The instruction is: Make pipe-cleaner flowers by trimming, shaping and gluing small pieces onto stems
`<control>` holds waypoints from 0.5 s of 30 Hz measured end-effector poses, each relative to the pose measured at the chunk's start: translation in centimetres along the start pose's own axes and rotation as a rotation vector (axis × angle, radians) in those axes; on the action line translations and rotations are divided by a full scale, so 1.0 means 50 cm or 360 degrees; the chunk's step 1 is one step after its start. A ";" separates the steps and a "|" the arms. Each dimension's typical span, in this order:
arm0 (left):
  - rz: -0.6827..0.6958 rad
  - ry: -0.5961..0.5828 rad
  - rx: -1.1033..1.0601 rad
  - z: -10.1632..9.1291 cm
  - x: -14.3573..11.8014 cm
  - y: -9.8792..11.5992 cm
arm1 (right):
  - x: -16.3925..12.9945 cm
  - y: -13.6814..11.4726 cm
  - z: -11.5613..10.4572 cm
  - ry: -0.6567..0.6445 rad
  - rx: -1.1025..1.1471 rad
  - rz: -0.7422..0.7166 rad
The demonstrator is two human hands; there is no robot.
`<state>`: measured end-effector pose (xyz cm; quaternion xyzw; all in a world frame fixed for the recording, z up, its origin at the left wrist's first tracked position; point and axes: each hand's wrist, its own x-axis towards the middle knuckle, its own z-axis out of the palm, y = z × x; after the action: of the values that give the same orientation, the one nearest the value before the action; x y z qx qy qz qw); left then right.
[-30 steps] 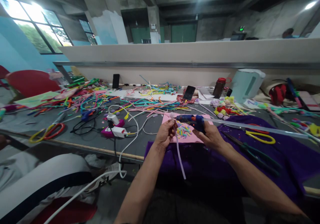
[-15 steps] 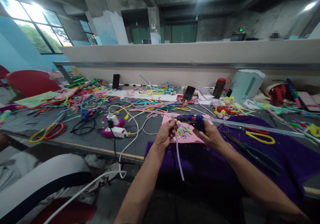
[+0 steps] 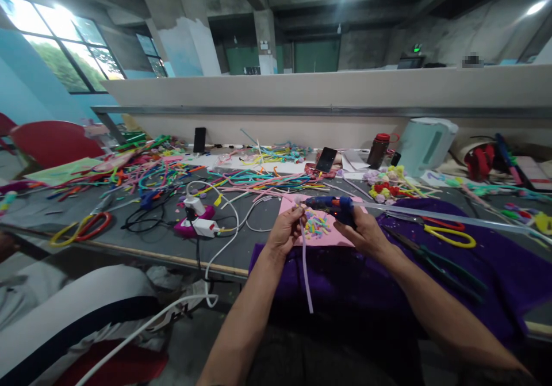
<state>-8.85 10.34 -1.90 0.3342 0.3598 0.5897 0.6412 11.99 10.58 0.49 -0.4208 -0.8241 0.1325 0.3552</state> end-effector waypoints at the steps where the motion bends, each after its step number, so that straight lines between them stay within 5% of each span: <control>1: -0.0006 -0.0001 0.0000 0.000 0.000 0.000 | 0.000 0.002 0.001 -0.0006 -0.0003 -0.0005; 10: -0.0043 0.0013 -0.0014 0.001 0.000 0.003 | 0.009 0.004 -0.015 0.0069 0.0426 0.0043; 15: -0.0060 -0.0015 -0.0023 0.003 -0.002 0.003 | 0.040 0.050 -0.010 0.0180 0.0675 0.0418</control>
<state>-8.81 10.24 -1.68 0.3255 0.3588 0.5786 0.6562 13.04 13.65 0.49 -0.4471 -0.6950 0.3236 0.4608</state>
